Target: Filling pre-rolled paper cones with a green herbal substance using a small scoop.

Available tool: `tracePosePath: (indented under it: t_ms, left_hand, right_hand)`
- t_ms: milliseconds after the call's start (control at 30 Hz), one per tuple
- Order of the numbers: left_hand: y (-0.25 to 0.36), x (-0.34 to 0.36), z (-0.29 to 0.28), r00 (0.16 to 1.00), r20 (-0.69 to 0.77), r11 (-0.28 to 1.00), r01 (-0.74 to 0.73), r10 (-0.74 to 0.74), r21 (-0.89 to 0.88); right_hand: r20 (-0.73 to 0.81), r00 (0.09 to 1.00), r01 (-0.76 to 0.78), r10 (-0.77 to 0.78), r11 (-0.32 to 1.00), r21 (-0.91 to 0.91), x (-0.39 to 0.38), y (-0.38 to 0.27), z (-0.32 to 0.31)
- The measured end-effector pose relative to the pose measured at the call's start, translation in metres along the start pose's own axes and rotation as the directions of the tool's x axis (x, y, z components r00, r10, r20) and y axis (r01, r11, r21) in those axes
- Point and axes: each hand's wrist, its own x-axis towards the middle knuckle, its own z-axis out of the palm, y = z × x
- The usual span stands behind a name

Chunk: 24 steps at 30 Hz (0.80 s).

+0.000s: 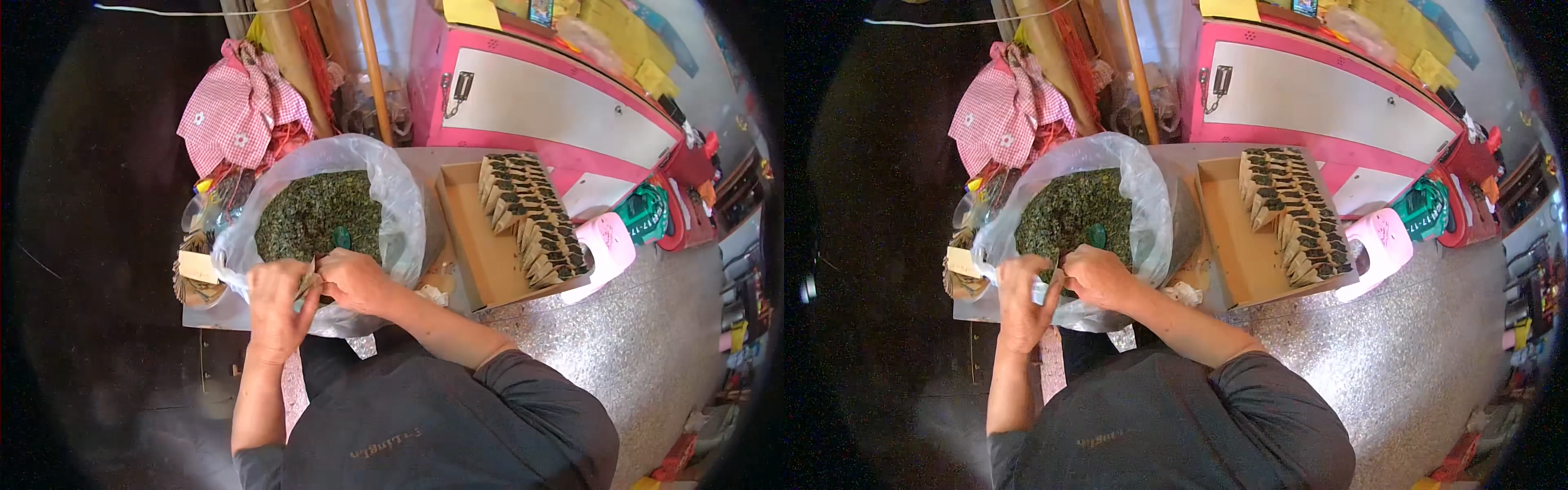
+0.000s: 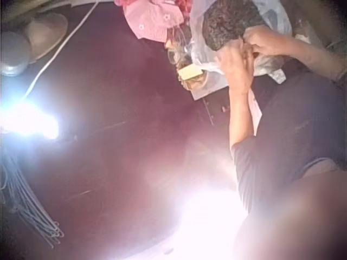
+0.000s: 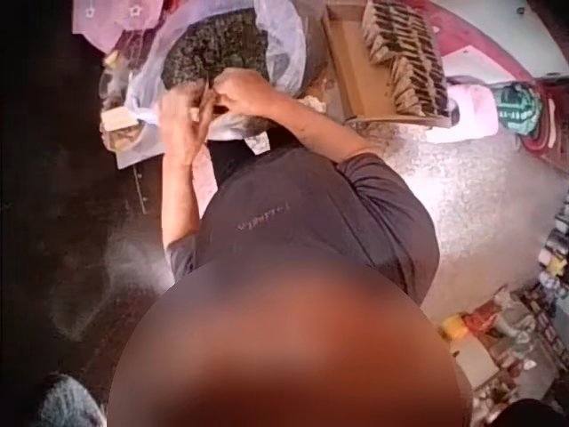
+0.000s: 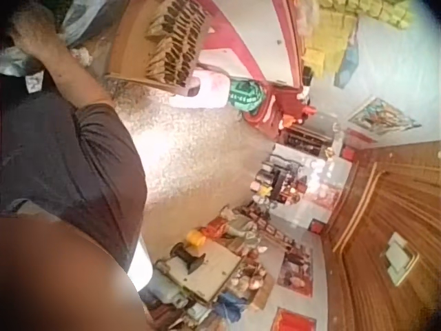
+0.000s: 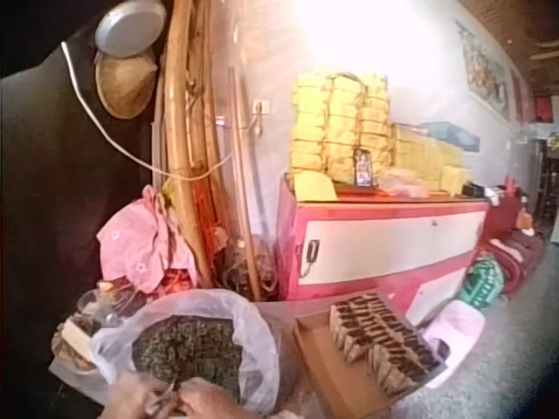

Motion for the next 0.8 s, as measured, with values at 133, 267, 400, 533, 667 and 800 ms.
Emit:
tracePosePath:
  t_ms: [133, 267, 400, 533, 667, 800]
  left_hand:
    - [-0.041, -0.017, 0.011, 0.95, 0.194, 0.853, 0.307, -0.246, -0.422]
    - [-0.049, -0.029, 0.015, 0.759, 0.583, 0.391, 0.649, -0.289, -0.652]
    - [-0.051, -0.031, 0.021, 0.767, 0.569, 0.465, 0.636, -0.296, -0.615]
    - [-0.044, -0.027, 0.022, 0.796, 0.541, 0.512, 0.595, -0.271, -0.619]
    - [-0.05, -0.036, 0.033, 0.79, 0.53, 0.575, 0.599, -0.309, -0.557]
    - [-0.055, -0.04, 0.029, 0.739, 0.581, 0.558, 0.657, -0.342, -0.507]
  right_hand:
    - [-0.144, 0.984, 0.123, -0.104, 0.984, 0.132, 0.003, -0.005, -0.009]
    - [-0.131, 0.98, 0.167, -0.147, 0.974, 0.151, 0.0, -0.011, -0.01]
    - [0.191, 0.981, -0.077, 0.041, 0.98, 0.183, -0.005, -0.003, -0.011]
    - [0.232, 0.971, -0.012, -0.056, 0.96, 0.28, 0.0, -0.01, -0.015]
    - [0.222, 0.974, 0.009, -0.033, 0.994, 0.109, -0.007, 0.003, -0.004]
    - [0.345, 0.938, -0.035, 0.034, 0.999, -0.003, -0.001, -0.012, -0.017]
